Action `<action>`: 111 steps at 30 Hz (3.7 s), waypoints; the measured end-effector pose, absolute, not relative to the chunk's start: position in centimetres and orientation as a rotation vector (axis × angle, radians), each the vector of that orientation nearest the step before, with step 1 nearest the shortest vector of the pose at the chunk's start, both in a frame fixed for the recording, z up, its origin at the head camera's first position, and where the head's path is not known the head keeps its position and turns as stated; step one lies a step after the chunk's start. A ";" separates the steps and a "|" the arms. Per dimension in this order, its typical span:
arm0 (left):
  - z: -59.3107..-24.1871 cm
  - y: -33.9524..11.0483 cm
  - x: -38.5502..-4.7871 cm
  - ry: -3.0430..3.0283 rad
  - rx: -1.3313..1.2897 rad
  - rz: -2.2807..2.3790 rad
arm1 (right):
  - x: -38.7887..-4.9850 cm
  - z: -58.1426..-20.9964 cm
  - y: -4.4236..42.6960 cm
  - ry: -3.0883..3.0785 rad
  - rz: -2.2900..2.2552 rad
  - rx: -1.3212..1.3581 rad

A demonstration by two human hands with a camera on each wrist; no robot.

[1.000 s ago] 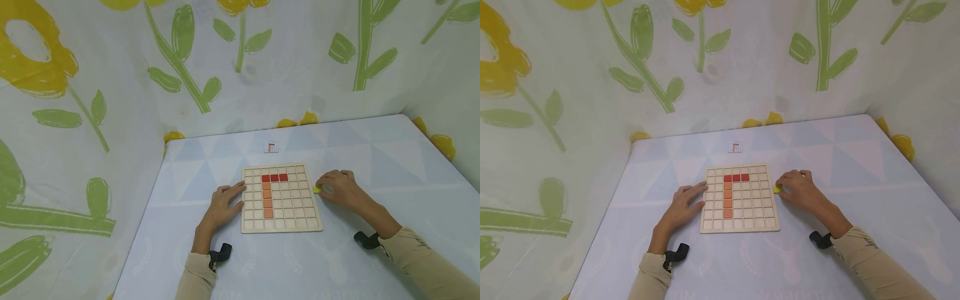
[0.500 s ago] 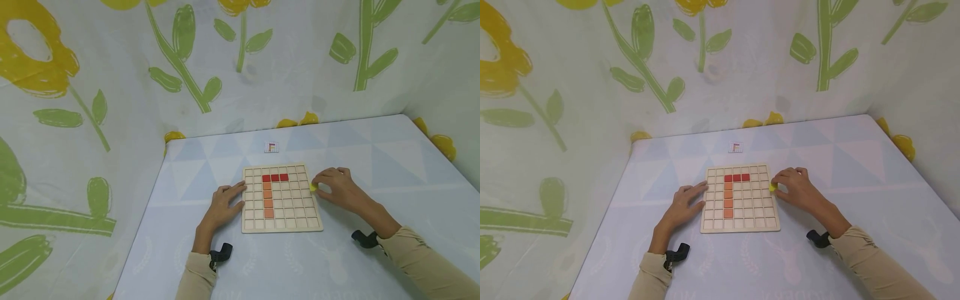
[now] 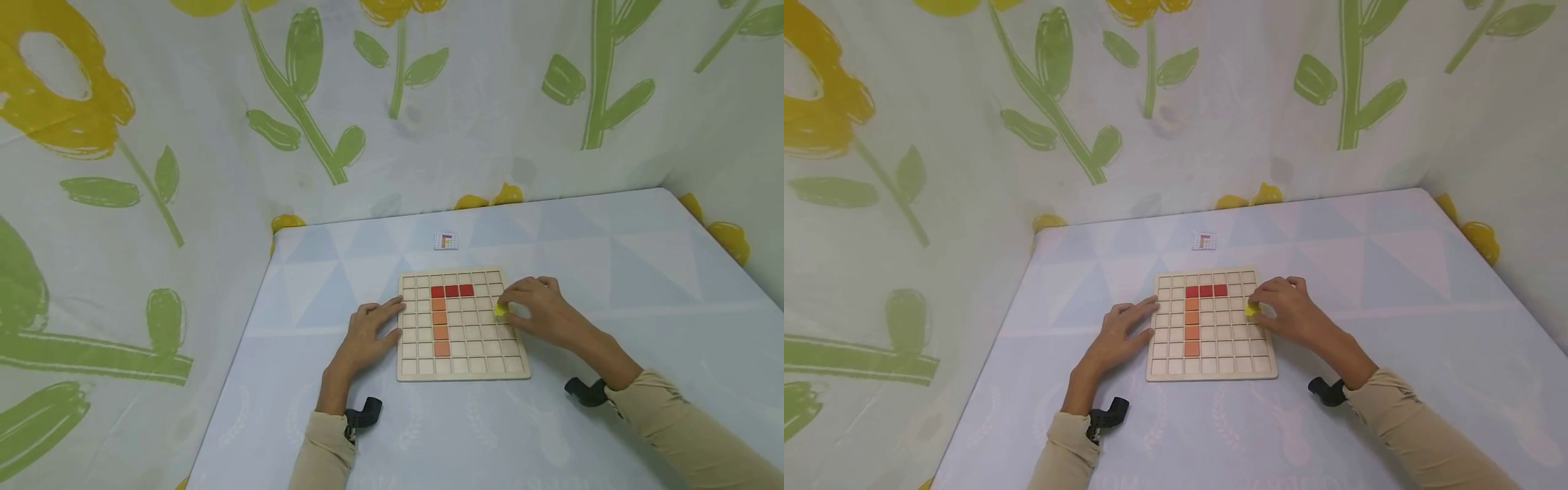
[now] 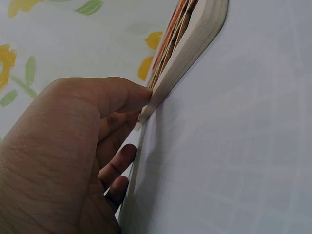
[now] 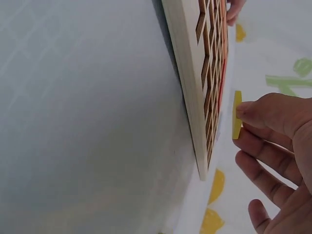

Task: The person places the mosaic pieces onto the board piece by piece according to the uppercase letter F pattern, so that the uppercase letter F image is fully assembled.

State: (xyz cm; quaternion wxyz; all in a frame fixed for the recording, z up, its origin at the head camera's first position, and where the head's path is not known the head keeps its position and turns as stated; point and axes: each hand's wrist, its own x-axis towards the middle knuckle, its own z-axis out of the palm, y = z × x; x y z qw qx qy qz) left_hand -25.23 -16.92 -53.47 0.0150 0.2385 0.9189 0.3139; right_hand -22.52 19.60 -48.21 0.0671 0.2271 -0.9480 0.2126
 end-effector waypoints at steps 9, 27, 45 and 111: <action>-53.7 -16.9 -25.2 2.867 0.729 0.973 | -23.0 -48.6 18.2 -2.846 0.676 0.736; -53.6 -16.8 -25.3 2.868 0.756 0.960 | -23.7 -48.8 15.3 -2.795 0.728 0.845; -53.5 -16.8 -25.3 2.870 0.759 0.968 | -24.4 -49.5 13.6 -2.757 0.699 0.910; -53.4 -16.7 -25.2 2.874 0.721 0.944 | -21.1 -49.0 21.8 -2.796 0.599 0.663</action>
